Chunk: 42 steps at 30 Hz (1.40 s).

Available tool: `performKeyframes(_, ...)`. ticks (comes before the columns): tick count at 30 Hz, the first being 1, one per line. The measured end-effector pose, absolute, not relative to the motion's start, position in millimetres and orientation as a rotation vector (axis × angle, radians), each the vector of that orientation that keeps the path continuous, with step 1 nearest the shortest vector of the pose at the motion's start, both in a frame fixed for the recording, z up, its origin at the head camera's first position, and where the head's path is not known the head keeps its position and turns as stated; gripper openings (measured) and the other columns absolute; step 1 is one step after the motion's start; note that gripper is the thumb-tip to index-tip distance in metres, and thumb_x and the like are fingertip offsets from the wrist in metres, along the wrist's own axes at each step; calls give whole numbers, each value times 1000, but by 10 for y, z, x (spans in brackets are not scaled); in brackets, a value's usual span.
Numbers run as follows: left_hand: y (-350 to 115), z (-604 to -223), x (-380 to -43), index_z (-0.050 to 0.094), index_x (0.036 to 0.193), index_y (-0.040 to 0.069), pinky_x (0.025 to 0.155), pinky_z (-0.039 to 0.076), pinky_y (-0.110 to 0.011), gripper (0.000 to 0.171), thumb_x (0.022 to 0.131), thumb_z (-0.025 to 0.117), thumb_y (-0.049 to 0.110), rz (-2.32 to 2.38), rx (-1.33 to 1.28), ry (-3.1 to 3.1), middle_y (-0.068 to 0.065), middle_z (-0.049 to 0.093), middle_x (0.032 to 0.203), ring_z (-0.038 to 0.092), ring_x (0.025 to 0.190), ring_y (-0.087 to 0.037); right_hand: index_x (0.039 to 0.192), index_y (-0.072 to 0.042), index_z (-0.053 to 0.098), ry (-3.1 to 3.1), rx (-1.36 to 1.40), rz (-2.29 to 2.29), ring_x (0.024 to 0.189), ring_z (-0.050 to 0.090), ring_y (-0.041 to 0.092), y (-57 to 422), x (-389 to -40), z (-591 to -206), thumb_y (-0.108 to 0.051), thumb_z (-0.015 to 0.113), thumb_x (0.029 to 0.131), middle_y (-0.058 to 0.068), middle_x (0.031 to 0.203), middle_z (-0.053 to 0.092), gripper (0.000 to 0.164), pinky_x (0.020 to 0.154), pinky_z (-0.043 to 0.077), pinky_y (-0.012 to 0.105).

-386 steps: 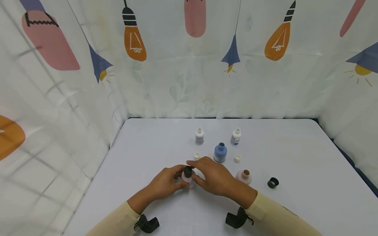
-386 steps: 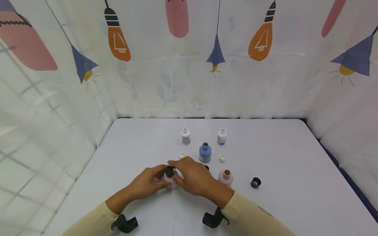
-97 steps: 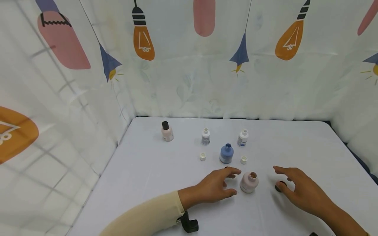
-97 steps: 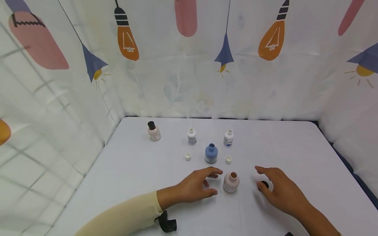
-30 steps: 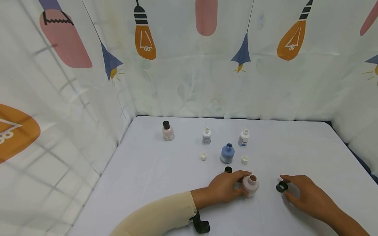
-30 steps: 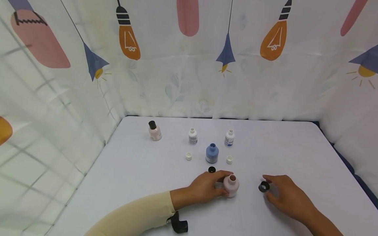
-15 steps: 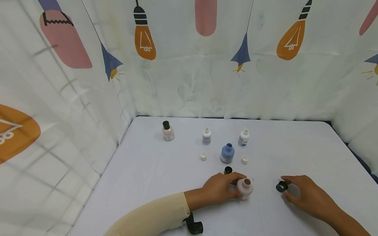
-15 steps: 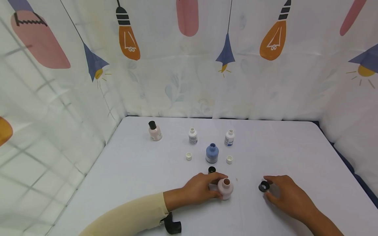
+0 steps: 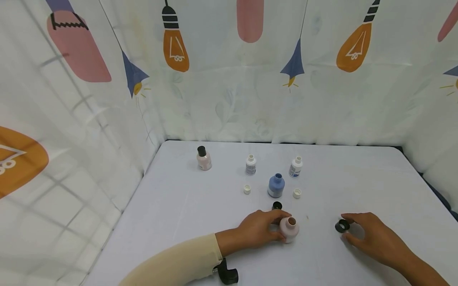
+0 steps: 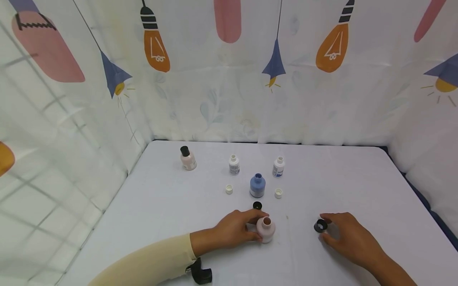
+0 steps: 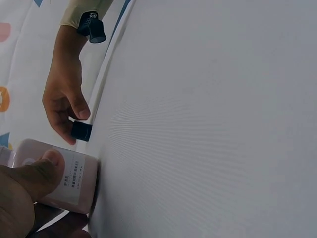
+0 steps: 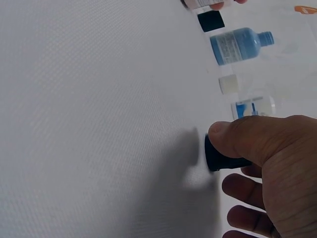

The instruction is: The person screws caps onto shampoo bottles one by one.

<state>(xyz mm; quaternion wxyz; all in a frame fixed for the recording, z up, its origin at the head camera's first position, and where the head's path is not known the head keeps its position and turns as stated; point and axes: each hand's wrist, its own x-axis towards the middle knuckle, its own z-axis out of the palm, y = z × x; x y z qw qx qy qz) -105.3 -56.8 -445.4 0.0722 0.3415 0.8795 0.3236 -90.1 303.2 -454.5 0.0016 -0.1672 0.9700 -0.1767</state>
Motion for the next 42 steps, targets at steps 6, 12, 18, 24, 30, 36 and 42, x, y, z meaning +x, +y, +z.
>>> performKeyframes(6, -600, -4481, -1051, 58, 140, 26, 88, 49, -19, 59, 87, 84, 31, 988, 1028, 2637, 13, 68, 129, 62, 114, 1, 125, -5, 70, 3020, -503, -560, 107, 62, 36, 3043, -917, -4550, -23, 92, 75, 5, 113, 70, 58, 88, 52, 57)
performKeyframes(12, -610, -4502, -1053, 57, 140, 23, 90, 48, -18, 59, 87, 84, 29, 1010, 1069, 2629, 11, 69, 129, 60, 116, 2, 119, -6, 71, 3010, -490, -581, 107, 62, 36, 3038, -934, -4565, -23, 92, 76, 3, 110, 70, 51, 88, 51, 58)
performKeyframes(18, -616, -4516, -1061, 56, 140, 23, 92, 48, -19, 60, 87, 84, 30, 1012, 1093, 2626, 10, 68, 129, 60, 117, 1, 114, -7, 72, 2998, -464, -609, 109, 62, 40, 3037, -938, -4582, -25, 91, 76, 5, 111, 70, 46, 89, 50, 60)
performKeyframes(24, -624, -4533, -1075, 55, 140, 23, 94, 48, -19, 60, 87, 83, 29, 1014, 1114, 2618, 9, 69, 130, 59, 119, 1, 109, -10, 73, 3007, -486, -645, 108, 62, 38, 3030, -952, -4566, -24, 91, 77, 2, 107, 70, 39, 87, 51, 58)
performKeyframes(30, -626, -4541, -1087, 55, 140, 22, 93, 48, -19, 60, 88, 83, 29, 1015, 1124, 2617, 9, 69, 129, 59, 119, 1, 106, -13, 73, 3026, -469, -648, 101, 64, 31, 2999, -960, -4527, -20, 91, 77, 2, 106, 69, 35, 78, 55, 47)
performKeyframes(36, -623, -4542, -1097, 55, 139, 23, 93, 48, -19, 60, 87, 84, 30, 1007, 1124, 2617, 9, 69, 128, 59, 119, 1, 109, -11, 72, 3012, -371, -690, 91, 65, 30, 2982, -958, -4464, -18, 89, 77, 13, 109, 68, 37, 68, 54, 43)
performKeyframes(42, -614, -4560, -1095, 55, 138, 25, 93, 47, -18, 58, 87, 83, 30, 1013, 1126, 2619, 11, 69, 128, 59, 119, 2, 113, -11, 71, 3041, -398, -712, 86, 60, 23, 2999, -950, -4437, -16, 88, 78, 9, 108, 68, 40, 63, 49, 33)
